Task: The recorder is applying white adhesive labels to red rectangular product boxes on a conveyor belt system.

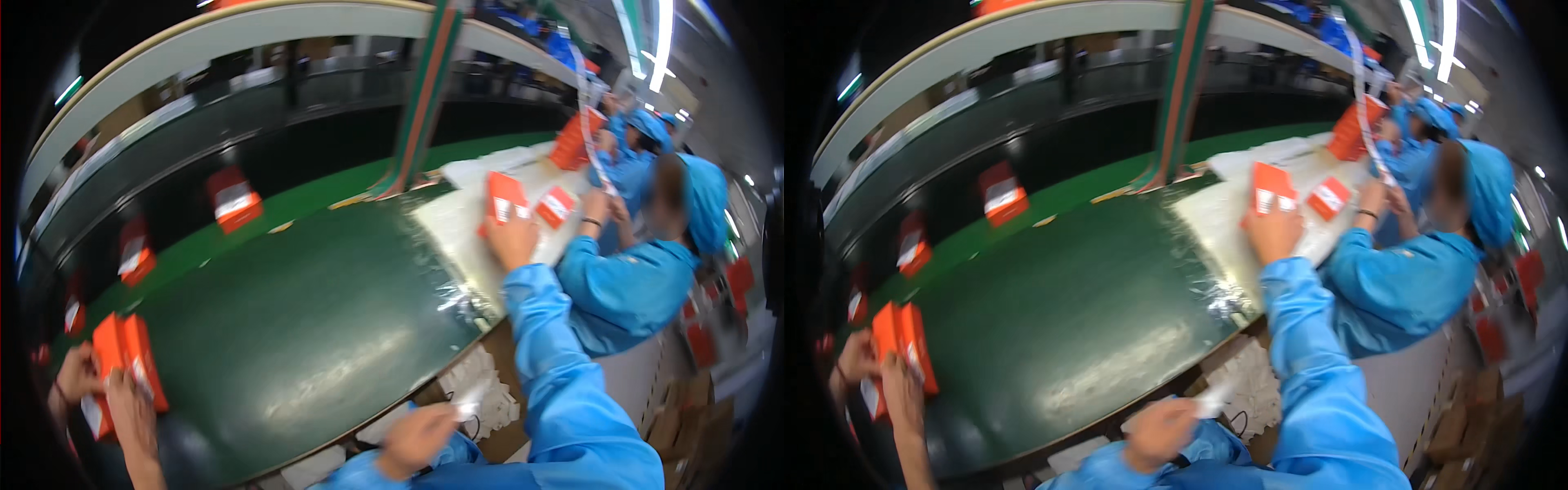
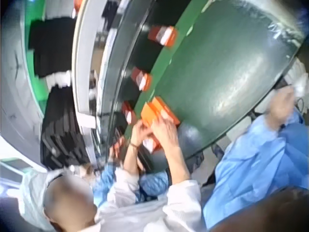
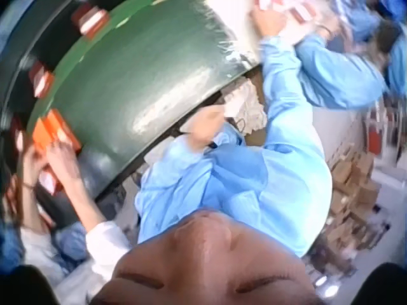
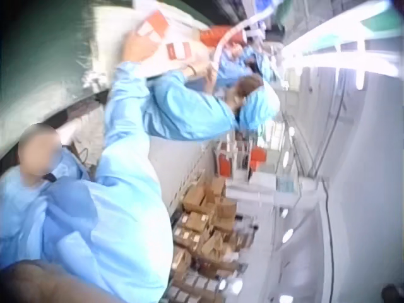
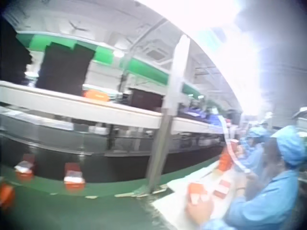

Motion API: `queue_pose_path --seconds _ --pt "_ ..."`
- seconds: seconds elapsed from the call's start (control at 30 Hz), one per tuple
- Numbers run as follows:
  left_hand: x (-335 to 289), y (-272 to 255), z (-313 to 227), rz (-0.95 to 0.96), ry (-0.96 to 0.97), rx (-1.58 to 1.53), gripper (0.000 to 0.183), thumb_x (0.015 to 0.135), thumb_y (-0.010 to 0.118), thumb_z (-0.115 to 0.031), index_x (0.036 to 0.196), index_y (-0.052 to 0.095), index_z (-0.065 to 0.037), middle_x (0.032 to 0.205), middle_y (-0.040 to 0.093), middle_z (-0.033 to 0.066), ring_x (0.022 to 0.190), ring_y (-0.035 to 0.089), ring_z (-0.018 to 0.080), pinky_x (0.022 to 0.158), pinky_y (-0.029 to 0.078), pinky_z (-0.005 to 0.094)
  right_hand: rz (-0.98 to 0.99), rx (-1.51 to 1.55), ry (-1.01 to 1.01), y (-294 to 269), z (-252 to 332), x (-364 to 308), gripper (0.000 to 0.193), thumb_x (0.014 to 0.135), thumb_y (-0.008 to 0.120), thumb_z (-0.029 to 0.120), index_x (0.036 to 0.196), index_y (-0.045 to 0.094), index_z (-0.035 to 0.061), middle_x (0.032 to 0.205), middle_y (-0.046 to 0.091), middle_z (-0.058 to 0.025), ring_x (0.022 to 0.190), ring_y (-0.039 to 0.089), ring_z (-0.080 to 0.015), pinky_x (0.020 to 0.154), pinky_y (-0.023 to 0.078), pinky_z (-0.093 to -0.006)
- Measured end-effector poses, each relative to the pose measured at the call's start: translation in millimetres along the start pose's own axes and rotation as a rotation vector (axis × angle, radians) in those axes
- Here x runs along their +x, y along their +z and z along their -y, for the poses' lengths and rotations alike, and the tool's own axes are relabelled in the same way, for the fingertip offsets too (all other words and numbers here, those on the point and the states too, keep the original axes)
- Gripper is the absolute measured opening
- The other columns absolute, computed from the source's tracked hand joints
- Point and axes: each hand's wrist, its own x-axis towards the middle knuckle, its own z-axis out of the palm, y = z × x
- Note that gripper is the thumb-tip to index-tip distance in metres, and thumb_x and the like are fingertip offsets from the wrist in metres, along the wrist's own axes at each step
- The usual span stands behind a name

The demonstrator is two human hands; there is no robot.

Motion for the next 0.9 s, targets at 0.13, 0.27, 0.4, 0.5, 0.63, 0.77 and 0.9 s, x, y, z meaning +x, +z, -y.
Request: queue_pose_path --seconds 0.13,0.27,0.4,0.5,0.63,0.77,0.9 --pt "15 129 58 0.234 0.326 0.328 0.056 0.085 0.058 -0.003 0.139 0.045 -0.006 0.135 0.044 0.0173 0.111 0.056 0.0318 0.078 0.057 0.0352 -0.032 -0.047 -0.180 -13 14 -6 0.056 0.084 0.065 0.040 0.129 0.060 0.0070 0.131 0.050 -0.0303 0.121 0.048 -0.0450 0.102 0.039 -0.0505" --pt "6 100 41 0.201 0.167 0.323 0.058 0.083 0.066 -0.013 0.137 0.048 -0.006 0.140 0.044 0.0155 0.107 0.059 0.0303 0.073 0.058 0.0376 0.160 0.686 -0.644 -60 123 -36 0.049 0.081 0.071 0.027 0.124 0.061 0.0061 0.125 0.057 -0.0209 0.118 0.052 -0.0346 0.102 0.040 -0.0451" --pt "-12 -22 2 -0.309 0.423 0.283 0.036 0.075 0.068 -0.005 0.111 0.065 -0.007 0.106 0.065 0.0084 0.081 0.067 0.0248 0.064 0.056 0.0352 0.475 0.931 -0.751 -47 268 -91 0.062 0.079 0.072 0.039 0.131 0.056 0.0101 0.134 0.048 -0.0269 0.128 0.043 -0.0410 0.108 0.036 -0.0476" --pt "-16 -120 -18 -0.595 0.540 0.587 0.040 0.066 0.067 0.001 0.105 0.067 -0.007 0.085 0.066 0.0042 0.069 0.065 0.0214 0.058 0.054 0.0321 0.343 0.820 -0.634 -21 364 -126 0.074 0.074 0.073 0.049 0.135 0.053 0.0139 0.137 0.039 -0.0330 0.126 0.041 -0.0483 0.105 0.038 -0.0510" --pt "20 -194 -10 -0.677 0.630 0.815 0.035 0.061 0.068 0.005 0.093 0.065 -0.006 0.084 0.066 0.0062 0.069 0.064 0.0242 0.056 0.051 0.0332 0.404 0.514 -0.540 14 405 -106 0.061 0.075 0.067 0.050 0.125 0.064 0.0142 0.117 0.053 -0.0296 0.109 0.052 -0.0440 0.093 0.046 -0.0465" --pt "45 -219 36 -0.841 0.515 0.626 0.032 0.075 0.060 0.010 0.105 0.059 -0.001 0.087 0.060 0.0104 0.069 0.060 0.0200 0.062 0.049 0.0289 0.454 0.789 -0.506 -51 369 -132 0.061 0.077 0.068 0.048 0.126 0.063 0.0125 0.116 0.055 -0.0247 0.107 0.056 -0.0418 0.092 0.048 -0.0438" --pt "48 -218 52 -0.949 0.248 0.328 0.026 0.082 0.059 0.007 0.107 0.058 0.001 0.090 0.059 0.0100 0.071 0.057 0.0136 0.065 0.048 0.0244 0.204 0.902 -0.854 -79 239 -213 0.064 0.070 0.080 0.035 0.128 0.062 0.0152 0.120 0.052 -0.0233 0.107 0.054 -0.0412 0.090 0.048 -0.0464"
